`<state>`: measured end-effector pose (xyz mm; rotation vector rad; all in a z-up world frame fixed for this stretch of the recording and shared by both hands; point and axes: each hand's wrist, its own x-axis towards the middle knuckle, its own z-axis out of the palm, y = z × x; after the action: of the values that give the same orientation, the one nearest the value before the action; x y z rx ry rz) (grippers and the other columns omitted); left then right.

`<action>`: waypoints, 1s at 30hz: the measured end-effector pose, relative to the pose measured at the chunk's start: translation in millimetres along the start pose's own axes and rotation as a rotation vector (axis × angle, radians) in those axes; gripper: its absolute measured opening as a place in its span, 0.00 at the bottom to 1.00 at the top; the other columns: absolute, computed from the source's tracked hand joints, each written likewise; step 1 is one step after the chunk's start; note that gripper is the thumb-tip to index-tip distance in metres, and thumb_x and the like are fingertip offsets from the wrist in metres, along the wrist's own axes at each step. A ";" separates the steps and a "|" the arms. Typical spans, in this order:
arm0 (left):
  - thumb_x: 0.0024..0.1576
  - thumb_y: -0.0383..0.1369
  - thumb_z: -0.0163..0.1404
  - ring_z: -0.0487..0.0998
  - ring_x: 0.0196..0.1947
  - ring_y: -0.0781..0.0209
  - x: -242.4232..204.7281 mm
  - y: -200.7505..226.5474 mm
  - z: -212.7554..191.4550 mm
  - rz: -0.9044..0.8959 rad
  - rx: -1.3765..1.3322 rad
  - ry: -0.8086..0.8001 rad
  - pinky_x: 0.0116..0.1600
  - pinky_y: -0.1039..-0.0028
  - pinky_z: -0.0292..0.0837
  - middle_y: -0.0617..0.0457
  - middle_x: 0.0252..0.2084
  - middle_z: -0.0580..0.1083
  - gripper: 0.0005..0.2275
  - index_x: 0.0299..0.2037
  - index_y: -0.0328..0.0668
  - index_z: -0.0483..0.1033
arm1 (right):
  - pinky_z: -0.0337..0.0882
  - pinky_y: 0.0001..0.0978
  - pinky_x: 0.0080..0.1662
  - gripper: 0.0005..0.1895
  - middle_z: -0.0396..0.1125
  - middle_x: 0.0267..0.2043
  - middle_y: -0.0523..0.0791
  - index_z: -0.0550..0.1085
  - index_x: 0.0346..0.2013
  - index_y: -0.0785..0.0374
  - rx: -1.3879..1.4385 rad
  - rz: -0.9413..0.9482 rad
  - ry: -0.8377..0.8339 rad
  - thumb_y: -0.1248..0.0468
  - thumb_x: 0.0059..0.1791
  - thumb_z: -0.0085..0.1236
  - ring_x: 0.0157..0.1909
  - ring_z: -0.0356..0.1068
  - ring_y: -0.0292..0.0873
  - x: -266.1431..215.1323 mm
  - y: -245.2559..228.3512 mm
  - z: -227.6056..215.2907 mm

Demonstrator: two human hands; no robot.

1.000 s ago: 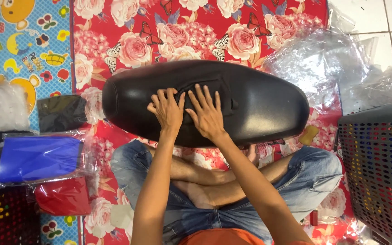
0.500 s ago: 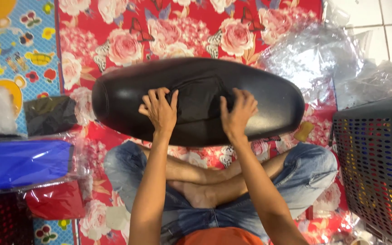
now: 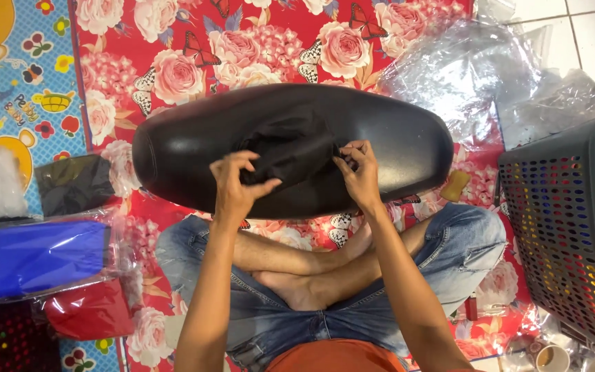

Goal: Fitting a black fabric cover onto a motorcycle seat and then placing the covered seat into a clear plastic bag.

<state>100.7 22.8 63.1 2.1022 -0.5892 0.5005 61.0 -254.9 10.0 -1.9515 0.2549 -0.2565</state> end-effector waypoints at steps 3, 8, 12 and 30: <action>0.47 0.38 0.70 0.79 0.48 0.63 -27.9 25.8 -3.6 0.028 0.004 -0.066 0.56 0.67 0.56 0.62 0.47 0.79 0.21 0.46 0.51 0.73 | 0.75 0.39 0.51 0.17 0.64 0.49 0.51 0.79 0.42 0.67 0.215 0.034 -0.113 0.84 0.47 0.49 0.48 0.72 0.52 -6.7 10.4 -7.2; 0.56 0.45 0.57 0.72 0.56 0.58 -94.0 53.9 10.0 0.109 0.187 -0.114 0.59 0.61 0.59 0.58 0.56 0.72 0.19 0.57 0.57 0.76 | 0.74 0.37 0.49 0.13 0.65 0.53 0.50 0.77 0.47 0.63 0.291 0.217 -0.033 0.76 0.52 0.51 0.49 0.72 0.46 -28.7 4.3 -21.3; 0.59 0.66 0.37 0.54 0.74 0.59 -88.6 119.0 8.6 -0.324 -0.453 0.199 0.73 0.70 0.52 0.46 0.73 0.53 0.37 0.70 0.51 0.61 | 0.68 0.26 0.37 0.12 0.74 0.43 0.46 0.73 0.49 0.60 0.251 0.507 0.137 0.56 0.56 0.52 0.39 0.72 0.38 -46.2 -26.3 -29.8; 0.50 0.25 0.64 0.75 0.46 0.56 -36.0 97.4 48.0 -1.304 -0.906 0.391 0.46 0.62 0.83 0.47 0.50 0.69 0.31 0.64 0.55 0.68 | 0.75 0.25 0.45 0.11 0.73 0.37 0.40 0.73 0.49 0.60 0.467 0.330 0.150 0.71 0.52 0.59 0.40 0.71 0.32 -49.6 -18.6 5.7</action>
<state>22.0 -58.5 80.1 1.0825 0.6963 -0.1384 16.5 -228.2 22.0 -1.4057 0.5572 -0.2211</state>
